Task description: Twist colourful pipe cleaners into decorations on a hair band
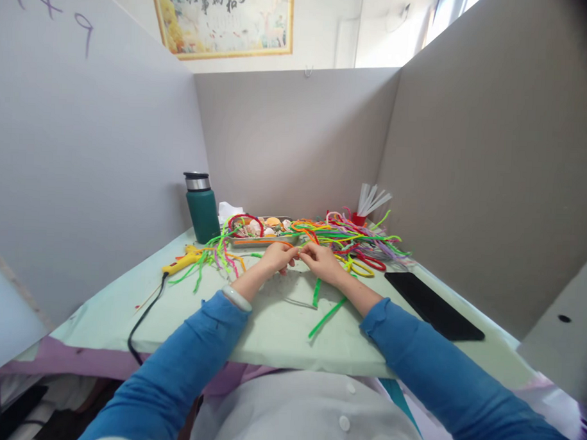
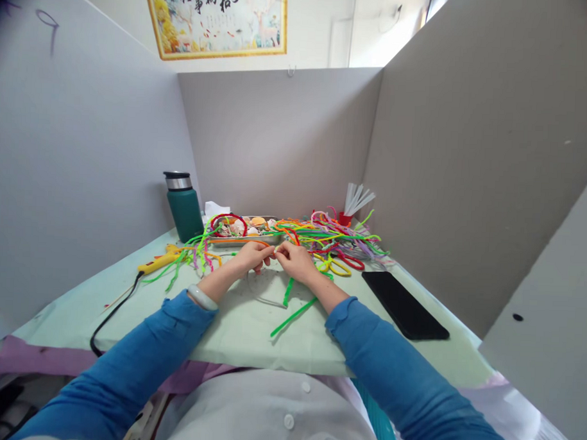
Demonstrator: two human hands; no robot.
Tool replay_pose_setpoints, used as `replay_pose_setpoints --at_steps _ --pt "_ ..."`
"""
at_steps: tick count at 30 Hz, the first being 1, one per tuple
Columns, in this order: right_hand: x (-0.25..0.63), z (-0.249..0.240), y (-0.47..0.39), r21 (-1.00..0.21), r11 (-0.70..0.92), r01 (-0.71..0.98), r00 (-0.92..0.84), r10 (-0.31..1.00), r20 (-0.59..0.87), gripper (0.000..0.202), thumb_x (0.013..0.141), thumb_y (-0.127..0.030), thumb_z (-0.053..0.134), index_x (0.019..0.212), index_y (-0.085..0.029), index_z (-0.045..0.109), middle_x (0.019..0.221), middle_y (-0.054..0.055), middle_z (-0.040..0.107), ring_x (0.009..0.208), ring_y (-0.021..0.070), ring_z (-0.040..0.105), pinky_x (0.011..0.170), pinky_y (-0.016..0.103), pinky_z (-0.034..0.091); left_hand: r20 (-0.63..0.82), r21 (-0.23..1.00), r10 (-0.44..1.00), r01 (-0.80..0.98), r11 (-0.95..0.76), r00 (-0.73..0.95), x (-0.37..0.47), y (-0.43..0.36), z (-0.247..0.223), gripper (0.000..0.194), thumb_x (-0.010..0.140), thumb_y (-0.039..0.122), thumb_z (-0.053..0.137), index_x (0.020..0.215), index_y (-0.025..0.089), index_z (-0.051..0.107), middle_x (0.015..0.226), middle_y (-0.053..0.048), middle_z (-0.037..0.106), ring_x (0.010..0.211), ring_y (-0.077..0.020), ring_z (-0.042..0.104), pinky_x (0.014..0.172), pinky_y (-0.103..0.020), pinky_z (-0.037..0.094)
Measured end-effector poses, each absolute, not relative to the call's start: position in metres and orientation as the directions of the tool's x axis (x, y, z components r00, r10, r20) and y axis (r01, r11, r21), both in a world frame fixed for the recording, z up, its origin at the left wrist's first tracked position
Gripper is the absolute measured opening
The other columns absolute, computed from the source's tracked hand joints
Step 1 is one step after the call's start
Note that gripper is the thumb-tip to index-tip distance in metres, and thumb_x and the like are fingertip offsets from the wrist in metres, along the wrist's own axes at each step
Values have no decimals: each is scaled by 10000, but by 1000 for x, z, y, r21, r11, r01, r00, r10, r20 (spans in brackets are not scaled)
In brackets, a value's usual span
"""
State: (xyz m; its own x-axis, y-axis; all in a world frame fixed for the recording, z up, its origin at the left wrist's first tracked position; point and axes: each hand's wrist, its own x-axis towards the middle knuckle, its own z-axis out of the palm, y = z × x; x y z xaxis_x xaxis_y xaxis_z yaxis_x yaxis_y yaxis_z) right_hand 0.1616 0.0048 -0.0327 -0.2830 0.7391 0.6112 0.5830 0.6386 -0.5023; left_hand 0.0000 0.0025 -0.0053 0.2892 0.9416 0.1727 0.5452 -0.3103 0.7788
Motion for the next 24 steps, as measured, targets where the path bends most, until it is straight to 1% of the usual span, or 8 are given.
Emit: replay_pose_setpoints --at_steps 4,8,13,18,24 --pt "162 -33 5 -497 641 585 -283 735 616 212 804 -328 462 750 -156 573 601 -7 559 528 95 457 505 208 293 188 715 947 625 -314 261 -1 6 -7 429 801 468 408 701 102 608 565 -35 594 357 -62 457 395 -180 339" --pt "161 -32 5 -497 633 593 -288 744 603 199 801 -324 467 739 -161 563 589 -13 552 522 94 455 500 206 288 203 673 952 674 -305 228 -2 9 -8 406 795 446 435 682 108 630 524 -31 592 364 -71 484 421 -180 354" --pt "161 -32 4 -490 637 595 -293 740 606 192 800 -322 474 738 -163 561 590 -17 549 530 93 455 513 209 295 213 684 956 668 -293 201 -2 9 -8 378 780 444 475 745 110 648 593 -38 634 365 -63 490 412 -176 359" --pt "160 -32 3 -490 634 599 -297 744 599 190 801 -318 476 747 -162 569 590 -17 548 529 93 449 515 214 292 192 707 966 659 -257 172 -1 4 -4 384 749 472 516 729 109 639 613 -43 643 367 -68 499 388 -174 356" --pt "160 -29 1 -494 627 603 -294 750 592 176 796 -303 482 731 -163 565 585 -20 546 530 90 454 515 210 298 179 715 974 662 -226 139 2 -4 2 342 756 426 522 720 103 627 549 -34 617 367 -74 506 376 -162 346"
